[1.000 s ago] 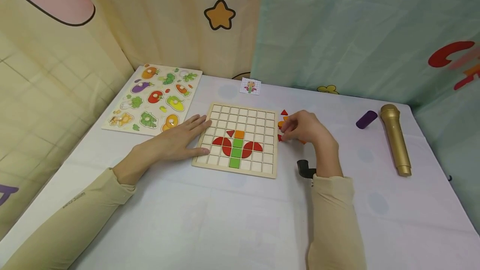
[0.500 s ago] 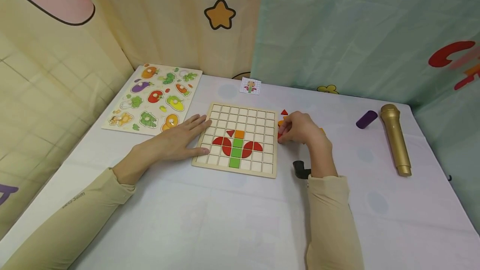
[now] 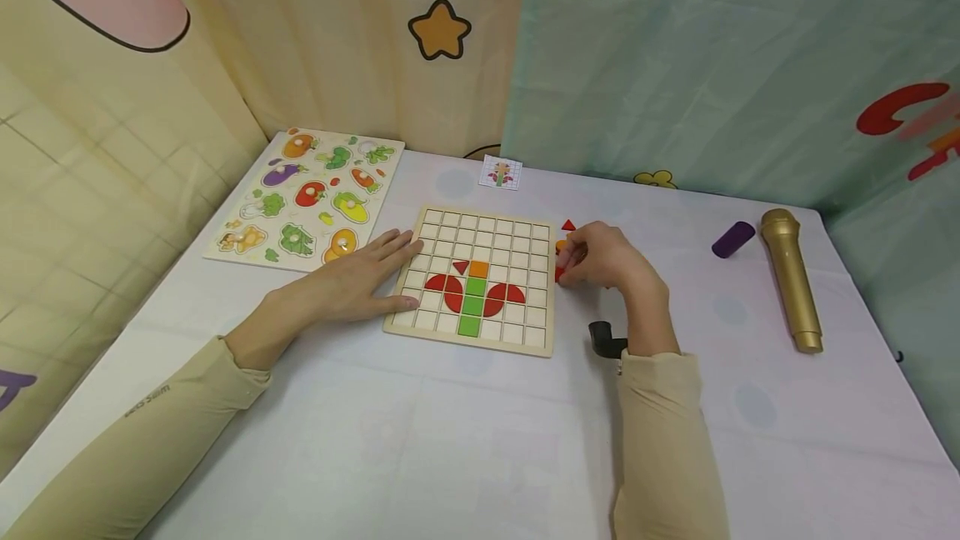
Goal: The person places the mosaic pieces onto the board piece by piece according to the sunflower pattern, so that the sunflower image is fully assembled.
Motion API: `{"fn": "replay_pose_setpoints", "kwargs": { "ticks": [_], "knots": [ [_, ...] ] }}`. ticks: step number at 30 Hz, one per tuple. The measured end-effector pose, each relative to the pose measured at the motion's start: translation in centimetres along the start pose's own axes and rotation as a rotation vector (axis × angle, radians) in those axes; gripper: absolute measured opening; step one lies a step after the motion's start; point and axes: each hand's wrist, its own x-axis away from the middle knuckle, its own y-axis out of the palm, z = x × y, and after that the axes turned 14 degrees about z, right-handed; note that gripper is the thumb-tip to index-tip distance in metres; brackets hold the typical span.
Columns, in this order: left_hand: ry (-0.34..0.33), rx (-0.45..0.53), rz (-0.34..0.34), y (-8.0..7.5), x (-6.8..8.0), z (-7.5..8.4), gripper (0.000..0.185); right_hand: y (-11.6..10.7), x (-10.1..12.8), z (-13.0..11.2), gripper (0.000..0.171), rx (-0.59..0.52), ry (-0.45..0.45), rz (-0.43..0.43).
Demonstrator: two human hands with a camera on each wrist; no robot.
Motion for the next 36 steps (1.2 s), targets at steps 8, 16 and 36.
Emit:
{"fn": "replay_pose_setpoints", "kwargs": {
  "ticks": [8, 16, 36],
  "knots": [
    [0.011, 0.002, 0.006, 0.0, 0.1, -0.1, 0.095, -0.4, 0.2, -0.5, 0.016, -0.066, -0.08, 0.049],
    [0.007, 0.001, 0.004, 0.1, 0.1, -0.1, 0.095, 2.0, -0.3, -3.0, 0.014, -0.171, -0.153, 0.052],
    [0.002, 0.005, 0.006, 0.2, 0.0, -0.2, 0.095, 5.0, -0.8, -5.0, 0.013, -0.127, -0.252, 0.071]
  ]
}}
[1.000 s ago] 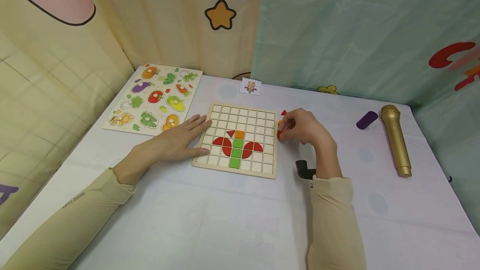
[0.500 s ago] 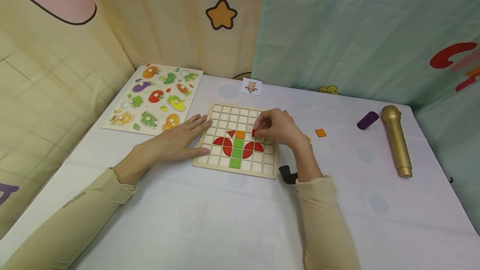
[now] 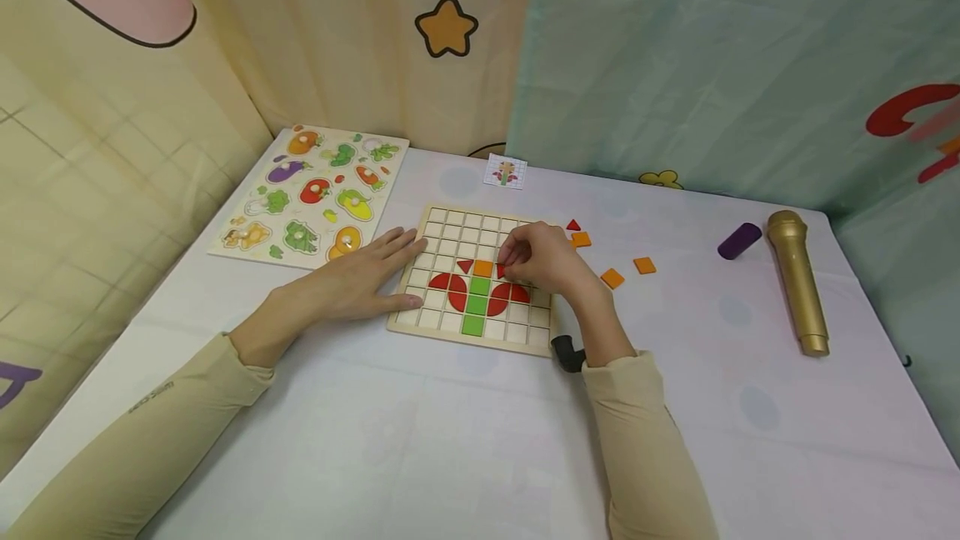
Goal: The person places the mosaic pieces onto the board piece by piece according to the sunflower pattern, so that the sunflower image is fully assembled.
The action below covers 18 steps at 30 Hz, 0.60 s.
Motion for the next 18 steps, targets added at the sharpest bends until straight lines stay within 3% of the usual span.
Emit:
{"fn": "replay_pose_setpoints", "kwargs": {
  "ticks": [12, 18],
  "knots": [
    [-0.005, 0.008, -0.005, -0.19, -0.07, 0.14, 0.095, 0.54, -0.08, -0.06, 0.018, 0.005, -0.024, 0.043],
    [-0.011, 0.001, -0.01, -0.23, -0.06, 0.22, 0.096, -0.23, 0.03, 0.16, 0.018, -0.014, -0.029, 0.051]
  ]
}}
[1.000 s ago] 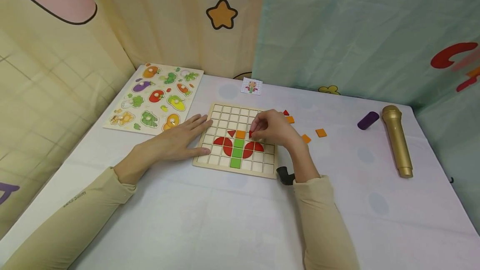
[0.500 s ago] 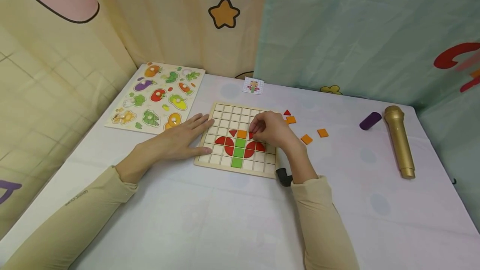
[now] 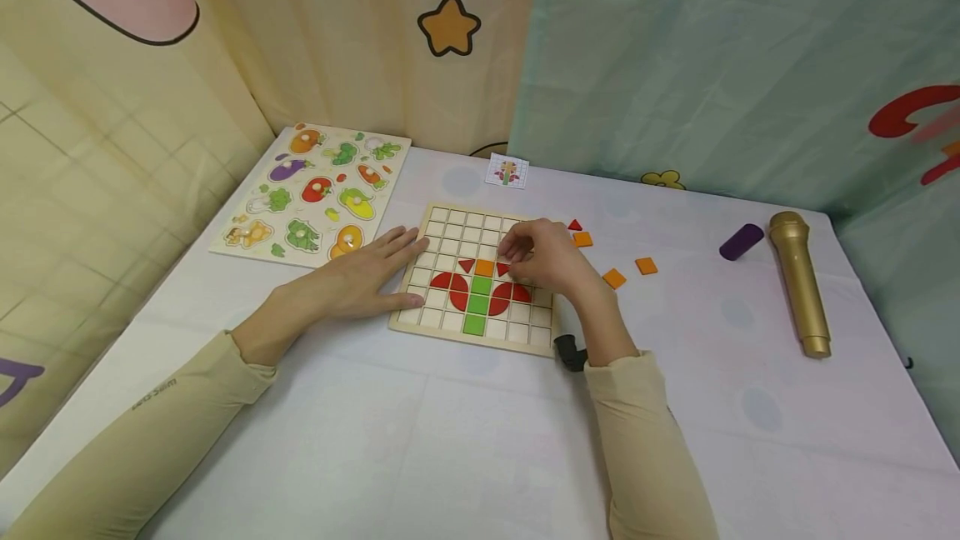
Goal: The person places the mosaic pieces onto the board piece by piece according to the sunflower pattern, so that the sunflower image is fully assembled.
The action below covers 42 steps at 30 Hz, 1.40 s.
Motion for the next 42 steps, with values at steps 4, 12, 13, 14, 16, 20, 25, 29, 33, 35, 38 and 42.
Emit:
{"fn": "replay_pose_setpoints", "kwargs": {
  "ticks": [4, 12, 13, 14, 16, 20, 25, 29, 33, 35, 38, 42],
  "knots": [
    [-0.002, 0.001, 0.002, 0.1, 0.0, -0.1, 0.096, -1.5, 0.2, 0.6, 0.016, 0.03, 0.042, 0.08],
    [-0.006, -0.003, -0.001, 0.0, 0.1, 0.0, 0.096, -4.4, 1.1, 3.2, 0.022, 0.093, 0.179, 0.268],
    [-0.006, -0.004, -0.001, 0.0, 0.1, 0.0, 0.097, -4.5, 1.1, 3.6, 0.023, 0.108, 0.197, 0.28],
    [-0.007, -0.004, -0.002, 0.0, 0.2, 0.0, 0.097, -4.5, 1.1, 4.0, 0.025, 0.122, 0.215, 0.287],
    [-0.009, -0.005, -0.005, 0.0, 0.2, 0.0, 0.096, -4.5, 1.1, 4.7, 0.028, 0.144, 0.268, 0.293],
    [-0.009, -0.004, -0.003, 0.0, 0.2, 0.0, 0.096, -4.5, 1.0, 5.9, 0.033, 0.169, 0.333, 0.282],
    [-0.004, -0.004, 0.0, 0.0, 0.1, 0.0, 0.095, -4.4, 1.0, 6.8, 0.034, 0.182, 0.339, 0.262],
    [0.0, -0.003, -0.001, 0.0, 0.1, 0.0, 0.095, -4.7, 1.2, 7.1, 0.036, 0.173, 0.312, 0.237],
    [-0.001, -0.005, -0.001, 0.0, 0.1, 0.0, 0.095, -4.7, 1.1, 7.0, 0.038, 0.15, 0.258, 0.203],
    [-0.003, -0.007, -0.003, 0.0, 0.1, 0.0, 0.095, -4.5, 1.0, 6.9, 0.037, 0.148, 0.234, 0.195],
    [0.0, -0.007, -0.002, 0.1, 0.1, 0.0, 0.095, -4.3, 0.9, 6.9, 0.033, 0.16, 0.217, 0.196],
    [0.0, -0.005, 0.0, 0.0, 0.1, 0.0, 0.096, -4.4, 1.0, 6.9, 0.029, 0.191, 0.221, 0.206]
  ]
}}
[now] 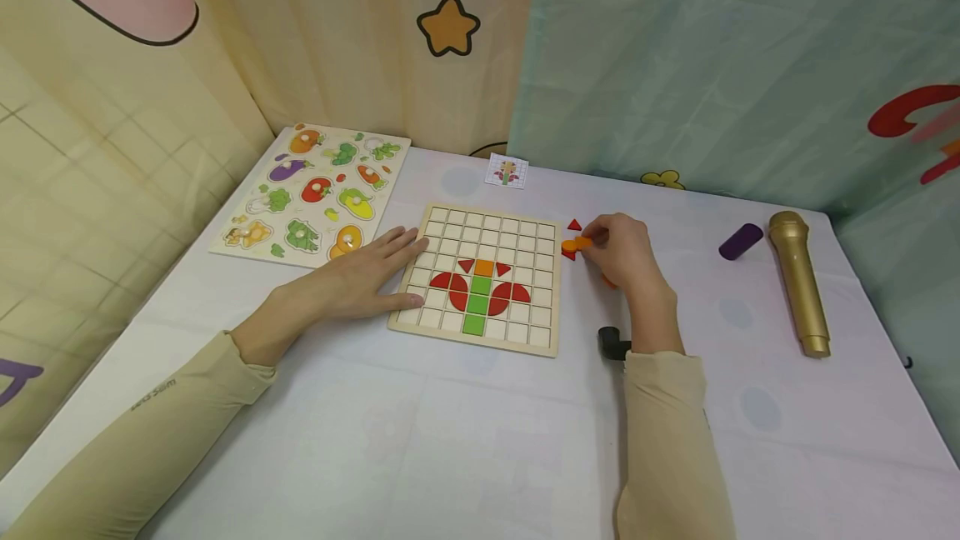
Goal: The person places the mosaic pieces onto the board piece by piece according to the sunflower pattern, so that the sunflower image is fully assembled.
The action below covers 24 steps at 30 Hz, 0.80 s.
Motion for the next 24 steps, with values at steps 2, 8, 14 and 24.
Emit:
{"fn": "replay_pose_setpoints", "kwargs": {
  "ticks": [2, 8, 14, 24],
  "knots": [
    [-0.001, 0.002, 0.001, 0.0, 0.0, 0.0, 0.096, -0.1, 0.0, 0.0, 0.028, 0.016, 0.0, 0.0],
    [0.0, 0.002, 0.005, 0.0, 0.1, -0.1, 0.096, -0.2, 0.0, 0.2, 0.029, 0.058, 0.027, 0.013],
    [0.005, -0.003, 0.002, 0.1, 0.1, -0.1, 0.096, -0.3, 0.1, 0.1, 0.031, 0.043, 0.043, 0.072],
    [0.006, 0.001, 0.007, 0.2, 0.1, -0.1, 0.095, 1.1, 0.7, -4.3, 0.027, -0.088, -0.114, 0.045]
  ]
}}
